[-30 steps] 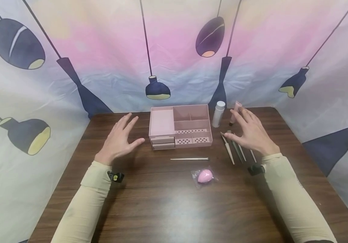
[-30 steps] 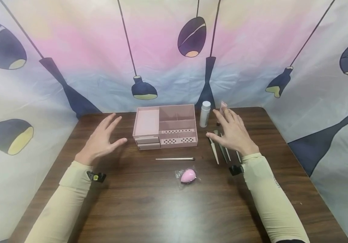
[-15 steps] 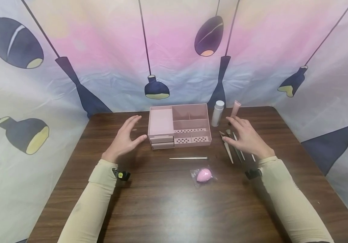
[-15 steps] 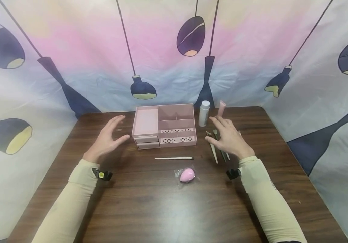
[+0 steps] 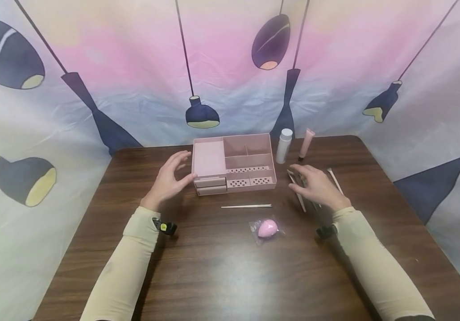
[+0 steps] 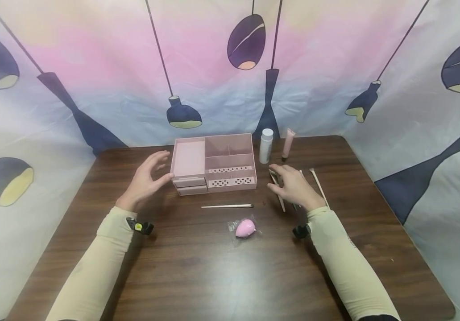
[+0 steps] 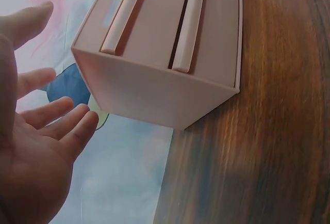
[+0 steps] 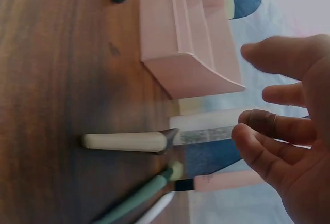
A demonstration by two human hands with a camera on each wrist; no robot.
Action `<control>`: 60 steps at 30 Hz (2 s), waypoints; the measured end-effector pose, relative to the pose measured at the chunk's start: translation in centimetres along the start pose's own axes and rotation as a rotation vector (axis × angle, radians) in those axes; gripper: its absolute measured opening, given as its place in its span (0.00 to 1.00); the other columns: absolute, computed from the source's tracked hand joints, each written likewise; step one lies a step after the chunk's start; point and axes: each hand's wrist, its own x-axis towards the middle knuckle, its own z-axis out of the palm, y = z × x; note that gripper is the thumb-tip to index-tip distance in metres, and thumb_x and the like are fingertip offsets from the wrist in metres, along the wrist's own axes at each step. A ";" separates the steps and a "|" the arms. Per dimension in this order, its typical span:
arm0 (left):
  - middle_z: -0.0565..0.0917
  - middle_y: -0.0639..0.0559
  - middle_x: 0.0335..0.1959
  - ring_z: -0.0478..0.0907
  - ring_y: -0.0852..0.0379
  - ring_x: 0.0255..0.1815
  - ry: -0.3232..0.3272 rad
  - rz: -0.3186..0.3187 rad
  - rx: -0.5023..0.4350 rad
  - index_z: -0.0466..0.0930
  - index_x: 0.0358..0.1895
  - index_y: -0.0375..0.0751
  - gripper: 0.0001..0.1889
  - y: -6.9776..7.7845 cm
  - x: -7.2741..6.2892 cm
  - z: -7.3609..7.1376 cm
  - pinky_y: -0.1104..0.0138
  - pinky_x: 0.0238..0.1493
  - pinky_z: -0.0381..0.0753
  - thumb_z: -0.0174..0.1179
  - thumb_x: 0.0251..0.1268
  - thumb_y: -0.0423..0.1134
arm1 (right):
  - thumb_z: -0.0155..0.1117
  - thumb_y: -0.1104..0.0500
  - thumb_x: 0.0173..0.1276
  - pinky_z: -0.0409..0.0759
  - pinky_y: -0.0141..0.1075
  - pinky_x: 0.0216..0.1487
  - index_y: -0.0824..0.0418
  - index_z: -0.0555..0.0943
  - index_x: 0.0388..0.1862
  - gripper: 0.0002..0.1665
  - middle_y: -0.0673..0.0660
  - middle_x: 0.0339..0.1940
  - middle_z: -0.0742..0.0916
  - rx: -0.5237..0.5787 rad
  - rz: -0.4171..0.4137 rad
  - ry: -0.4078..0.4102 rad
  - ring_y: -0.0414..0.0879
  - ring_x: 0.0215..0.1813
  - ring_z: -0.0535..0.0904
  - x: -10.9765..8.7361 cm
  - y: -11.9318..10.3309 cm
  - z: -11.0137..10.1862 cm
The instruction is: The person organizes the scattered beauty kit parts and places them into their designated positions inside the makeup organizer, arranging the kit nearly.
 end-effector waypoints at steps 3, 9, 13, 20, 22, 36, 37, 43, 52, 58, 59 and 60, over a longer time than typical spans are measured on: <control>0.67 0.35 0.68 0.72 0.35 0.63 0.004 0.013 -0.039 0.69 0.66 0.31 0.32 0.9 0.1 0.3 0.46 0.65 0.75 0.70 0.57 0.33 | 0.69 0.54 0.62 0.78 0.43 0.36 0.63 0.77 0.60 0.29 0.60 0.35 0.83 0.008 0.023 -0.017 0.49 0.34 0.77 0.0 0.1 0.5; 0.68 0.32 0.67 0.72 0.33 0.62 0.005 0.010 -0.050 0.69 0.65 0.28 0.32 0.9 0.2 0.7 0.45 0.64 0.76 0.69 0.56 0.30 | 0.70 0.55 0.61 0.79 0.48 0.38 0.67 0.79 0.57 0.28 0.62 0.37 0.85 -0.029 0.128 -0.039 0.51 0.34 0.78 0.2 0.5 1.5; 0.69 0.37 0.67 0.71 0.37 0.63 0.000 -0.006 -0.059 0.69 0.67 0.33 0.34 -0.3 0.2 1.1 0.46 0.64 0.76 0.71 0.56 0.33 | 0.69 0.55 0.60 0.81 0.50 0.39 0.68 0.79 0.57 0.27 0.65 0.42 0.87 -0.042 0.187 -0.042 0.54 0.36 0.81 0.4 0.8 1.9; 0.69 0.39 0.66 0.75 0.40 0.61 0.010 -0.016 -0.032 0.70 0.65 0.32 0.32 -0.7 0.0 1.6 0.50 0.62 0.79 0.70 0.58 0.36 | 0.69 0.57 0.60 0.81 0.55 0.47 0.70 0.78 0.57 0.28 0.68 0.46 0.86 -0.045 0.229 -0.075 0.59 0.42 0.82 0.8 1.3 2.7; 0.70 0.38 0.66 0.76 0.40 0.59 0.012 -0.020 -0.020 0.71 0.65 0.31 0.31 -0.8 0.0 1.7 0.51 0.62 0.80 0.69 0.58 0.35 | 0.68 0.58 0.60 0.81 0.56 0.51 0.70 0.78 0.57 0.28 0.69 0.45 0.86 -0.038 0.236 -0.094 0.61 0.45 0.82 0.9 1.4 2.9; 0.69 0.41 0.67 0.70 0.42 0.66 -0.011 -0.094 -0.048 0.69 0.67 0.35 0.29 -0.8 -0.4 1.8 0.49 0.64 0.77 0.65 0.64 0.40 | 0.66 0.61 0.59 0.83 0.54 0.44 0.67 0.80 0.51 0.21 0.59 0.33 0.86 -0.039 0.286 -0.131 0.57 0.40 0.82 1.0 1.4 3.5; 0.69 0.41 0.67 0.70 0.42 0.66 -0.011 -0.097 -0.048 0.69 0.67 0.35 0.29 -0.7 -0.4 1.7 0.49 0.64 0.78 0.65 0.64 0.41 | 0.66 0.61 0.59 0.83 0.53 0.43 0.67 0.80 0.52 0.21 0.59 0.32 0.85 -0.036 0.291 -0.131 0.56 0.39 0.81 1.0 1.5 3.6; 0.69 0.40 0.67 0.70 0.39 0.66 -0.012 -0.102 -0.057 0.69 0.67 0.35 0.30 -0.8 -0.4 1.8 0.48 0.63 0.78 0.65 0.64 0.40 | 0.64 0.62 0.59 0.83 0.51 0.39 0.68 0.80 0.53 0.22 0.58 0.30 0.85 -0.030 0.297 -0.114 0.54 0.35 0.80 1.0 1.5 3.9; 0.70 0.41 0.66 0.71 0.43 0.66 -0.004 -0.115 -0.049 0.69 0.67 0.36 0.29 -0.7 -0.4 1.9 0.51 0.63 0.79 0.65 0.64 0.40 | 0.61 0.65 0.55 0.85 0.53 0.42 0.68 0.82 0.49 0.21 0.64 0.36 0.87 -0.011 0.320 -0.068 0.58 0.38 0.83 0.8 1.4 4.4; 0.71 0.41 0.65 0.72 0.43 0.65 -0.001 -0.090 -0.060 0.70 0.66 0.35 0.29 -0.8 -0.3 2.0 0.50 0.62 0.80 0.66 0.63 0.38 | 0.65 0.61 0.55 0.84 0.52 0.44 0.66 0.82 0.51 0.22 0.65 0.39 0.87 0.009 0.386 -0.088 0.59 0.40 0.83 0.8 1.4 4.2; 0.71 0.40 0.65 0.72 0.43 0.65 0.000 -0.087 -0.064 0.70 0.66 0.34 0.29 -0.9 -0.3 2.0 0.50 0.62 0.80 0.66 0.63 0.38 | 0.66 0.61 0.55 0.83 0.52 0.43 0.66 0.82 0.51 0.23 0.65 0.39 0.87 0.016 0.402 -0.094 0.59 0.40 0.82 0.8 1.3 4.0; 0.71 0.40 0.65 0.72 0.43 0.65 0.003 -0.085 -0.065 0.70 0.66 0.34 0.29 -0.9 -0.3 2.0 0.50 0.61 0.80 0.66 0.63 0.38 | 0.66 0.60 0.55 0.83 0.52 0.43 0.65 0.82 0.52 0.24 0.66 0.40 0.87 0.016 0.414 -0.096 0.59 0.40 0.82 0.8 1.3 3.8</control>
